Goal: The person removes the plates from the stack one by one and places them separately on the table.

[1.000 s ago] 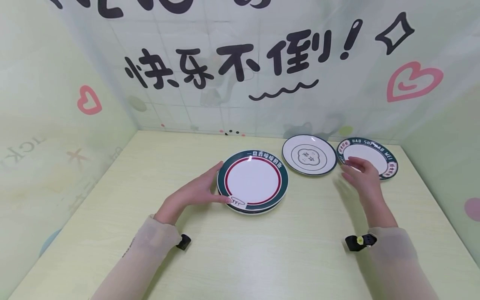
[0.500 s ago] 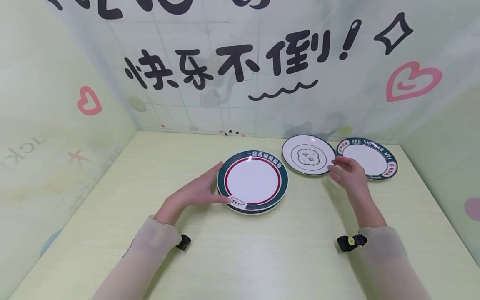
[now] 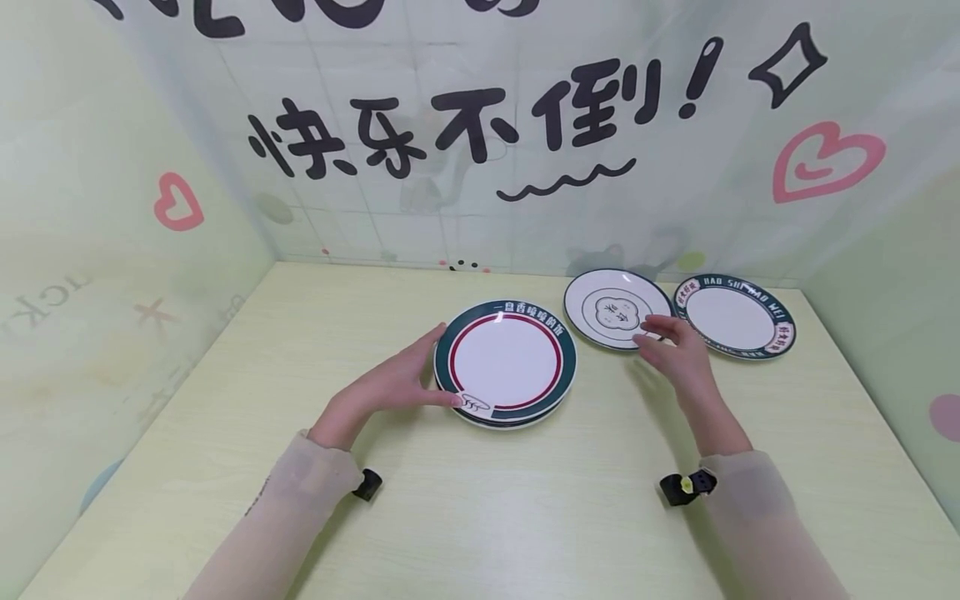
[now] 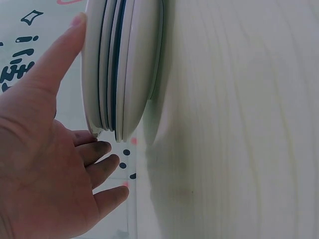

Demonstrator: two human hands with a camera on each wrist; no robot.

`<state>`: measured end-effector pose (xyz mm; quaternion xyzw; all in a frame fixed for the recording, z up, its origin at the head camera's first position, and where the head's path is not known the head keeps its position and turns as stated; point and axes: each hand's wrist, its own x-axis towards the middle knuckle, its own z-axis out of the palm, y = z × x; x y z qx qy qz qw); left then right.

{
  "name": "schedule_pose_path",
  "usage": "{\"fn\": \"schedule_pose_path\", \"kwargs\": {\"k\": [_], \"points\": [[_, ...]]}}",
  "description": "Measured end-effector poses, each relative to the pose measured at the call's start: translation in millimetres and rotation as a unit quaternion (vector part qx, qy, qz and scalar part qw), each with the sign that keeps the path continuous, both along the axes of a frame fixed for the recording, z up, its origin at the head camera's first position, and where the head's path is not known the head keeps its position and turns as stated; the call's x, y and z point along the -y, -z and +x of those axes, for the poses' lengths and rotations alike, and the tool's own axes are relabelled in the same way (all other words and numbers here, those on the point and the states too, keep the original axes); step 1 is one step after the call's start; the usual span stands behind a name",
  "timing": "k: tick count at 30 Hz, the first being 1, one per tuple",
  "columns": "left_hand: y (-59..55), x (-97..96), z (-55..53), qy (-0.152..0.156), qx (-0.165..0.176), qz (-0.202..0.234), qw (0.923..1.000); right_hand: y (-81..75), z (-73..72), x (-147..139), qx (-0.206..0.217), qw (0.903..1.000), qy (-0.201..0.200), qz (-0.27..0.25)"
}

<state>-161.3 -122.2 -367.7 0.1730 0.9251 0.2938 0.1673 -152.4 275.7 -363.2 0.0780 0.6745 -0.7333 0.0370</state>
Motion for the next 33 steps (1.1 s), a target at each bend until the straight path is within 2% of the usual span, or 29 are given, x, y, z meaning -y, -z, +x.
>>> {"fn": "schedule_pose_path", "kwargs": {"k": [7, 13, 18, 21, 33], "points": [[0.6, -0.1, -0.5, -0.001, -0.001, -0.002, 1.0000, 1.7, -1.0, 9, 0.005, 0.9989, -0.010, 0.046], [0.1, -0.4, -0.2, -0.001, 0.000, -0.001, 1.0000, 4.1, -1.3, 14, 0.004, 0.9982, -0.018, 0.057], [-0.4, -0.3, 0.2, 0.000, 0.001, 0.001, 1.0000, 4.2, -1.2, 20, 0.014, 0.9934, -0.034, 0.109], [-0.4, -0.2, 0.1, 0.000, 0.001, 0.001, 1.0000, 3.4, -1.0, 23, 0.014, 0.9914, -0.042, 0.123], [-1.2, -0.6, 0.5, -0.001, 0.001, -0.004, 1.0000, 2.5, 2.7, 32, 0.007, 0.9903, -0.059, 0.126]]}}
